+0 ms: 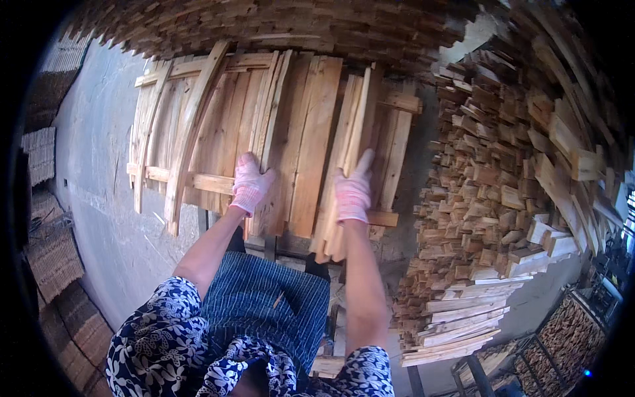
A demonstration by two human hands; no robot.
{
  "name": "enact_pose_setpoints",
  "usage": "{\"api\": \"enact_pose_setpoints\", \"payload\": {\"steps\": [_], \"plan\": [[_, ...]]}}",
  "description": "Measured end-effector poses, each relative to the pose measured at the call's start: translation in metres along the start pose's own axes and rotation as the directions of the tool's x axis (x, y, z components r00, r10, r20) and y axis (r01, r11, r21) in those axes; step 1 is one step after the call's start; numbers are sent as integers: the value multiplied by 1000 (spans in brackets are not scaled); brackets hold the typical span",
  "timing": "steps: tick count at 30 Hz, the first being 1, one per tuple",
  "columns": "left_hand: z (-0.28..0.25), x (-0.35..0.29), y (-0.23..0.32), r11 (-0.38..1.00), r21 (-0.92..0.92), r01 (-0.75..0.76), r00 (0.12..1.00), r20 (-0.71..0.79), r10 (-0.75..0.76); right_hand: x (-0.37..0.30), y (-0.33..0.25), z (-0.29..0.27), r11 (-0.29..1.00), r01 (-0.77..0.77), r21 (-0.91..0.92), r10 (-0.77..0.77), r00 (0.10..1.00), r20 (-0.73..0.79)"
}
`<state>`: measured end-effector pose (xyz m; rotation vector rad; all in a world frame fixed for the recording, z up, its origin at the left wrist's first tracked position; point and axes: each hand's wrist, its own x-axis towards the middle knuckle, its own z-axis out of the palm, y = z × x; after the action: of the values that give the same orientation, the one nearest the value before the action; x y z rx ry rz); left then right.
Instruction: The person repeatedly picks up bundles of wooden planks from a workbench and places them onto a vertical rack. The person wears pink gloves and handles the planks by hand throughout the clip.
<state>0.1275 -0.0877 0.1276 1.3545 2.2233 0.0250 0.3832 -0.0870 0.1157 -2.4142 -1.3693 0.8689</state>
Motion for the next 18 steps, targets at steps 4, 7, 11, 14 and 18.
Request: {"api": "enact_pose_setpoints", "payload": {"steps": [4,7,11,14,18], "plan": [[7,-1,-20,1000,-6,-15,997,-77,15,-38,-91,-3,954,43,-296,9,985,171],[7,1,-18,999,-2,-38,996,-77,37,-39,-93,8,886,164,-434,-79,975,208],[4,3,-23,1000,-20,18,999,-32,-18,-37,-82,-18,963,112,-244,-45,963,264],[-8,-2,-12,999,-26,22,999,-24,-22,-47,-25,-13,983,104,-154,-99,994,42],[-11,-3,-7,999,-47,11,1000,-7,-12,-17,4,-33,975,-66,-211,82,994,68]]}}
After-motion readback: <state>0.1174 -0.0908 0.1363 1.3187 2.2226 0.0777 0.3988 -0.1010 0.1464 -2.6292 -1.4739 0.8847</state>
